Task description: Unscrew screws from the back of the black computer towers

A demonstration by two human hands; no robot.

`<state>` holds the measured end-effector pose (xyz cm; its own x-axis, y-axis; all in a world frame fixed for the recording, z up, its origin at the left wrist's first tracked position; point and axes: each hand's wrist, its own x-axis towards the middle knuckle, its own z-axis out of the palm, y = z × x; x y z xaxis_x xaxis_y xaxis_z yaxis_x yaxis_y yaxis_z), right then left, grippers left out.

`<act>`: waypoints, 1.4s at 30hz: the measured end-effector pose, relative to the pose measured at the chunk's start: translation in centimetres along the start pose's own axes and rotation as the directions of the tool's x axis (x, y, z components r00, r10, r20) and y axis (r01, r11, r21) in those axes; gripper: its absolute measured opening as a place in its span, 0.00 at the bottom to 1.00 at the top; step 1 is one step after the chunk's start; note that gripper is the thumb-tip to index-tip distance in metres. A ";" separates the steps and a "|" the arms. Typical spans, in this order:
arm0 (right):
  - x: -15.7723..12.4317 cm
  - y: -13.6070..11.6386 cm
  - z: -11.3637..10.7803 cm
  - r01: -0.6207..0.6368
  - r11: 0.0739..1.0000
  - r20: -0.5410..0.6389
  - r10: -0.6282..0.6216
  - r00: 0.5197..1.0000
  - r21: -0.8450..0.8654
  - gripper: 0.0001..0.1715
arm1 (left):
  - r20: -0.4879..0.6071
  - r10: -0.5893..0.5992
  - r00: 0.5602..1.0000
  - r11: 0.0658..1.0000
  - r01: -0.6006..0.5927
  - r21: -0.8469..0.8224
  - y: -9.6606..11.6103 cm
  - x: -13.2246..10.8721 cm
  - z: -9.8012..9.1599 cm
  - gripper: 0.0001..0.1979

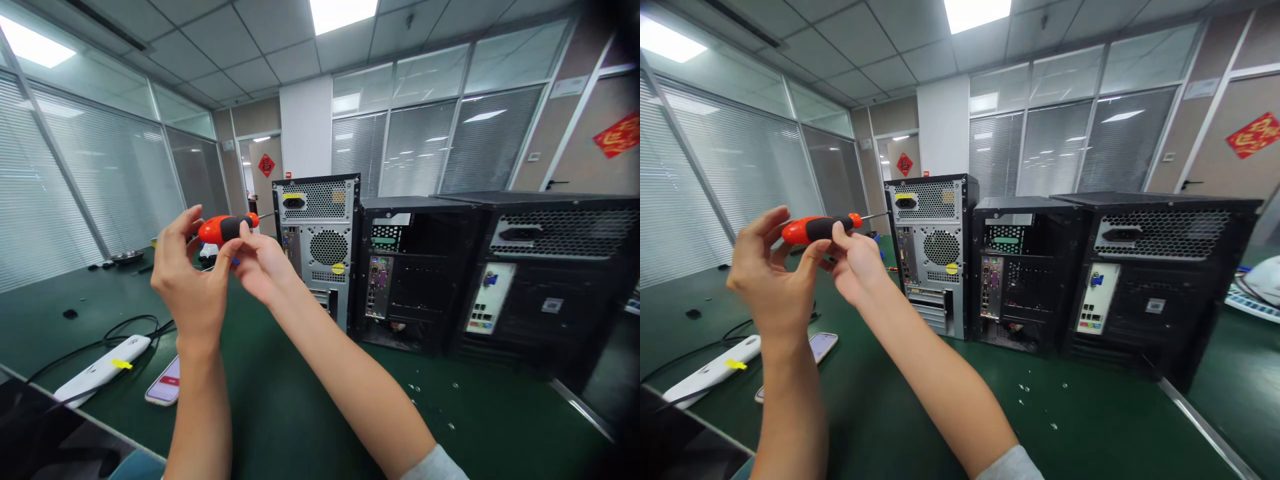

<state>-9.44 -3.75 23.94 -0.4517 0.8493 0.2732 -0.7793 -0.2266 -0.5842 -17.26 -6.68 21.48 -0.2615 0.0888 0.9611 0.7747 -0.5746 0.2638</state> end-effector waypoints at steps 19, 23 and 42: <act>0.0 0.4 -0.8 -0.058 0.998 0.081 0.056 0.995 0.029 0.11 | -0.045 -0.219 0.975 0.947 0.224 0.232 0.5 -0.1 0.0 0.19; -0.1 0.4 -0.8 -0.043 0.999 0.090 0.042 0.995 0.012 0.12 | -0.050 -0.187 0.981 0.958 0.193 0.211 0.2 -0.2 0.0 0.15; 0.2 0.3 -1.5 -0.067 0.997 0.148 0.063 0.987 0.025 0.13 | 0.040 -0.181 0.983 0.966 0.170 0.197 0.4 -0.1 -0.4 0.15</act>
<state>-9.14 -2.95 22.69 -0.5589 0.7537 0.3458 -0.7580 -0.2952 -0.5817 -17.15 -7.24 21.49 -0.3744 0.2237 0.8999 0.8170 -0.3793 0.4342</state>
